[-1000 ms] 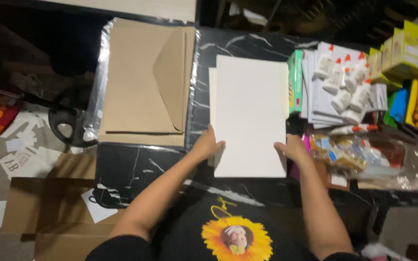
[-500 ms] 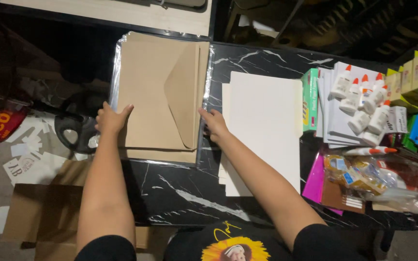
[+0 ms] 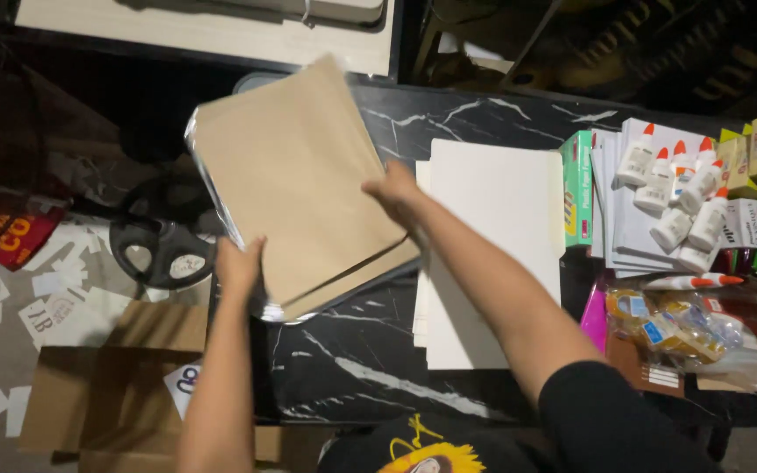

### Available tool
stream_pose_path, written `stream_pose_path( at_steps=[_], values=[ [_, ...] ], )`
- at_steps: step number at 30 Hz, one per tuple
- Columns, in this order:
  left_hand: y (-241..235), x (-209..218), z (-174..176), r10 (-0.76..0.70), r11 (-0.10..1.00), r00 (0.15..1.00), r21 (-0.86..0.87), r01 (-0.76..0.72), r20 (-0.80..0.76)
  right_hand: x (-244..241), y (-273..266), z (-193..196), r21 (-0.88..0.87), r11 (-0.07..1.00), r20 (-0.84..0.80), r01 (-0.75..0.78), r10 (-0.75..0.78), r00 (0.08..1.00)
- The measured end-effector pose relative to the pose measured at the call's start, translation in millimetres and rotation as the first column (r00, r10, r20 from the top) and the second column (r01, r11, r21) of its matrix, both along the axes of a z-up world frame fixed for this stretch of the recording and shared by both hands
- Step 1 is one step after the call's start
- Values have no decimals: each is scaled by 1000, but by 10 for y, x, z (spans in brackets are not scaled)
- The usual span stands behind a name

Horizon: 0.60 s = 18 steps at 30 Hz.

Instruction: Organizing stationery supplies like folders, envelopes, and fasteners on a table.

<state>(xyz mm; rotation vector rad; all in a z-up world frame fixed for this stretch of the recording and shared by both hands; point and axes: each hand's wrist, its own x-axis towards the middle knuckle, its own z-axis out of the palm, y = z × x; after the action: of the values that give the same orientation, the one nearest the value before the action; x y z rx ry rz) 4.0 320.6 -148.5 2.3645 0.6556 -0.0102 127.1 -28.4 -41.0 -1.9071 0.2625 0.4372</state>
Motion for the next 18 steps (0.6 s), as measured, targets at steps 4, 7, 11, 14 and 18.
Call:
stream_pose_path(
  at_steps=[4,7,11,14,18],
  values=[
    [-557,-104,-348,74,973,997,-218,-78,-24,1004,-208,127,-365,897,59,-248,288,956],
    [-1032,-125,-621,223,480,974,-866,-138,-32,1379,-120,473,-557,766,74,-320,430,900],
    [-1646,-28,86,236,88,912,-927,-365,-337,1614,116,752,-740,594,-36,-315,433,901],
    [-1903,10,154,129,-77,917,-925,-371,-378,1724,240,620,-803,527,-18,-280,448,894],
    [-2140,112,179,148,-137,910,-919,-370,-388,1654,300,402,-826,514,58,-231,485,873]
  ],
)
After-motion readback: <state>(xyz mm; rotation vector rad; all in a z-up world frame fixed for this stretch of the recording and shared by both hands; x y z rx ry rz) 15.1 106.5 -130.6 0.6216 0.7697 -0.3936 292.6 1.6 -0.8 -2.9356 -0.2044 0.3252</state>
